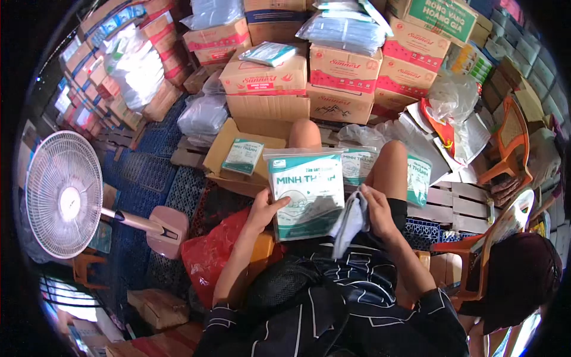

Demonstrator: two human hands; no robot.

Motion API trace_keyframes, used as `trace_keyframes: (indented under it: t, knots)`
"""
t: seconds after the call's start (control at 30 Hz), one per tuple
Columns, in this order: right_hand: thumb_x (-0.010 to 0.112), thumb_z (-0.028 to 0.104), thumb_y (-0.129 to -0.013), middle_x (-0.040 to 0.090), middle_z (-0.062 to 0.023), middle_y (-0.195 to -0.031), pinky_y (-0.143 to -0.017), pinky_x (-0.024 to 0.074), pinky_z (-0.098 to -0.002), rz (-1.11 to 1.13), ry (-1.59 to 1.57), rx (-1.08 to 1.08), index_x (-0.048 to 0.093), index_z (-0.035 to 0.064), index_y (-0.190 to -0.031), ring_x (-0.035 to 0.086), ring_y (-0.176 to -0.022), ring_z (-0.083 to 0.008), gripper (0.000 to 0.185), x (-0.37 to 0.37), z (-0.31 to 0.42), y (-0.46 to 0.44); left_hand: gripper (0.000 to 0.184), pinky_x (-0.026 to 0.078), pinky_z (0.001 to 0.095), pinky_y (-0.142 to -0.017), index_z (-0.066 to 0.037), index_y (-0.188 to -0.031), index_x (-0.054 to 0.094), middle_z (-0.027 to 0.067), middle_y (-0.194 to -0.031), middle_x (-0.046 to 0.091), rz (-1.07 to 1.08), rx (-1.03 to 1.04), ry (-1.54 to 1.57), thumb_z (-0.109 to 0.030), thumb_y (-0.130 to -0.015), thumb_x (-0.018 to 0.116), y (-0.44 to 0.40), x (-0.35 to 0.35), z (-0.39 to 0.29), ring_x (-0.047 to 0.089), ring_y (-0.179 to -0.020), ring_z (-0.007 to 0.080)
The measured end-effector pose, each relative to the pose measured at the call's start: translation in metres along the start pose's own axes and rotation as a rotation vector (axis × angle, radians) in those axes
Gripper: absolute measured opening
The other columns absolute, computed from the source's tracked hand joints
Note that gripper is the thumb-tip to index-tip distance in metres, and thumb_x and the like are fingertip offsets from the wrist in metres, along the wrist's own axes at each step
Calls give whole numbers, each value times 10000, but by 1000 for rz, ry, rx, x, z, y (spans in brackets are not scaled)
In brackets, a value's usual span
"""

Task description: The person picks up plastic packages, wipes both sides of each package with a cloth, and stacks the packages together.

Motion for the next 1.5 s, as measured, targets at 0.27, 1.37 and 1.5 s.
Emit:
trace_keyframes:
  t: [0.27, 1.37, 1.5]
  knots:
    - [427, 399, -1021, 604, -37, -685, -492, 483, -281, 42, -201, 259, 619, 30, -1053, 591, -555, -133, 417, -32, -32, -8, 371, 464, 329, -927, 36, -1241, 546, 77, -1152, 640, 91, 85, 270, -132, -917, 613, 9, 3, -42, 609, -1027, 169]
    - [682, 369, -895, 621, -216, -1097, -807, 509, -306, 48, 88, 171, 292, -24, -1451, 629, -983, -231, 785, 65, -29, -2, 726, 411, 366, -1025, -40, -1373, 343, 122, -1324, 489, -68, 173, 150, 1, -773, 749, -9, 62, -12, 490, -1231, 218]
    - [679, 375, -895, 609, -153, -1124, -848, 472, -267, 85, -119, 295, 458, 38, -1370, 586, -990, -185, 623, 55, -24, -3, 584, 457, 376, -973, -23, -1315, 393, 132, -1221, 566, -239, 118, 275, 39, -808, 677, -13, 44, 0, 565, -1130, 238]
Point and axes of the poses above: each hand's wrist, its own y-axis away from the middle knuckle, its own x-axis out of the palm, z = x × y, the point moved 4 cm from there along -y, towards the middle knuckle
